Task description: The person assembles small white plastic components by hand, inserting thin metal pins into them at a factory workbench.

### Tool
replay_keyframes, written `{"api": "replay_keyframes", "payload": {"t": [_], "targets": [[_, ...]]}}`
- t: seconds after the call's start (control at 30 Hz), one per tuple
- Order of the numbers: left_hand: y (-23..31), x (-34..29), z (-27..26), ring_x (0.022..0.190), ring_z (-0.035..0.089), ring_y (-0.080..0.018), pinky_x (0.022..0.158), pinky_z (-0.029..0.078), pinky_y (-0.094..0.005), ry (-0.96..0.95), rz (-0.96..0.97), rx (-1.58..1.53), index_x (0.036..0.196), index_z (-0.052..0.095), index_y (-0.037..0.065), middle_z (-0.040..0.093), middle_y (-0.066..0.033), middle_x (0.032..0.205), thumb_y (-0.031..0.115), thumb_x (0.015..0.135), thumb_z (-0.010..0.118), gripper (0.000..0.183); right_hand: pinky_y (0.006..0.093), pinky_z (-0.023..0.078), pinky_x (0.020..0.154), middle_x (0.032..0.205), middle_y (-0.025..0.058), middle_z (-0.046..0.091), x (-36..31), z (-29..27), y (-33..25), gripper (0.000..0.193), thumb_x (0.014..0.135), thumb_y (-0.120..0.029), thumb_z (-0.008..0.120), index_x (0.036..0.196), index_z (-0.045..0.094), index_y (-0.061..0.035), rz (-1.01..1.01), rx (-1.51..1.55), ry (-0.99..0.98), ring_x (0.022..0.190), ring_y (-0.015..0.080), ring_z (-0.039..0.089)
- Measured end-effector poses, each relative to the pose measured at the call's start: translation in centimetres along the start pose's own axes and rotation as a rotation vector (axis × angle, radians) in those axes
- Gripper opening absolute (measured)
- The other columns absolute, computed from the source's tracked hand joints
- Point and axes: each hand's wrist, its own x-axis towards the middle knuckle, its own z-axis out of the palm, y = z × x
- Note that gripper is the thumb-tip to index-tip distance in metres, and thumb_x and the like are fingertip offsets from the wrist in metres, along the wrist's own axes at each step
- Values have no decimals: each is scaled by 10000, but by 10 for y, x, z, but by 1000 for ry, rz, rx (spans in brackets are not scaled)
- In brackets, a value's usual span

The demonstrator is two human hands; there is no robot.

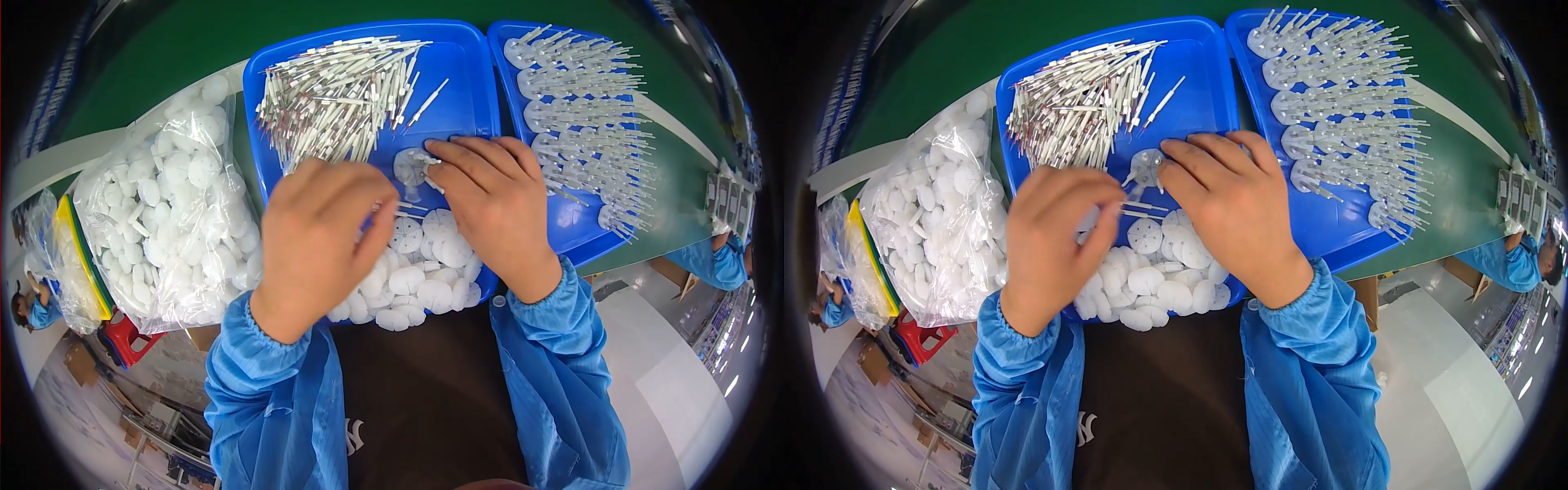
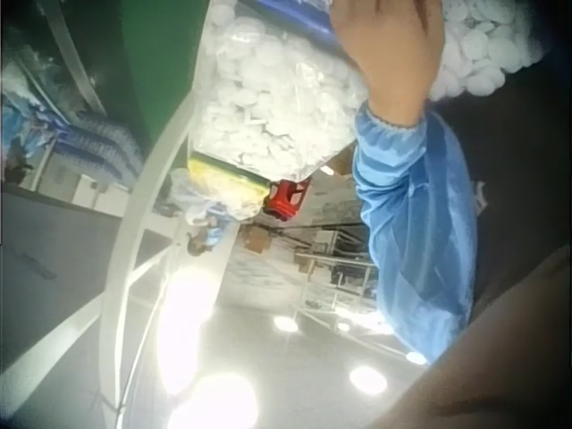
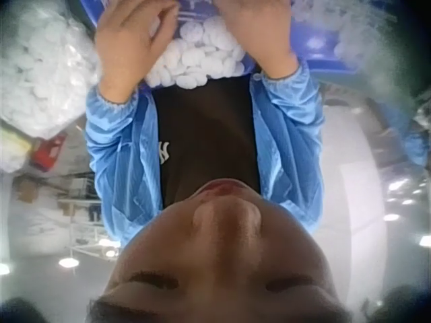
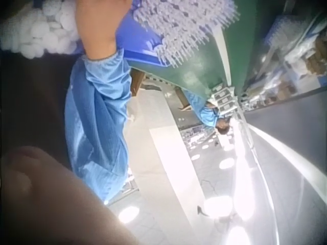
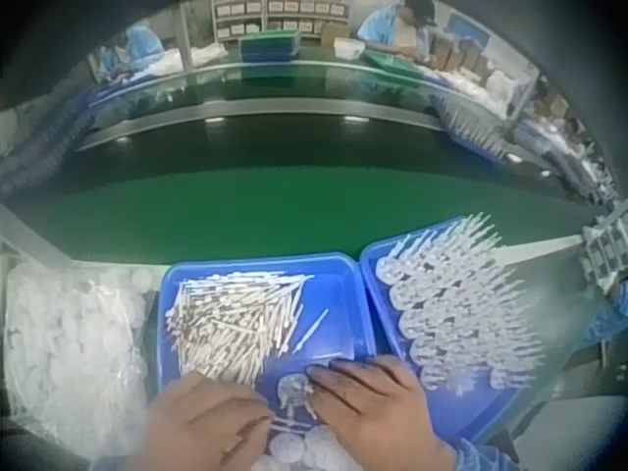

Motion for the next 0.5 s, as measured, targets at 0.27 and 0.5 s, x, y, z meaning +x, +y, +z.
{"api": "replay_keyframes", "payload": {"t": [0.27, 0.5], "targets": [[-10, 17, 19, 979, 699, -319, 834, 578, -409, 102, -135, 4, 1149, 781, 113, 749, -84, 1099, -5, 876, 752, 299, 456, 446, 1118, 1129, -19, 758, 7, -1, -7, 195, 797, -168, 842, 977, 769, -149, 104, 120, -28, 1105, 199, 697], [-13, 19, 22, 913, 687, -287, 795, 574, -398, 52, -134, 36, 1011, 786, 116, 743, -21, 1027, 54, 842, 810, 181, 459, 445, 1116, 1023, -28, 745, 10, -3, -7, 170, 784, -151, 848, 930, 761, -148, 77, 95, -59, 1043, 186, 694]]}}
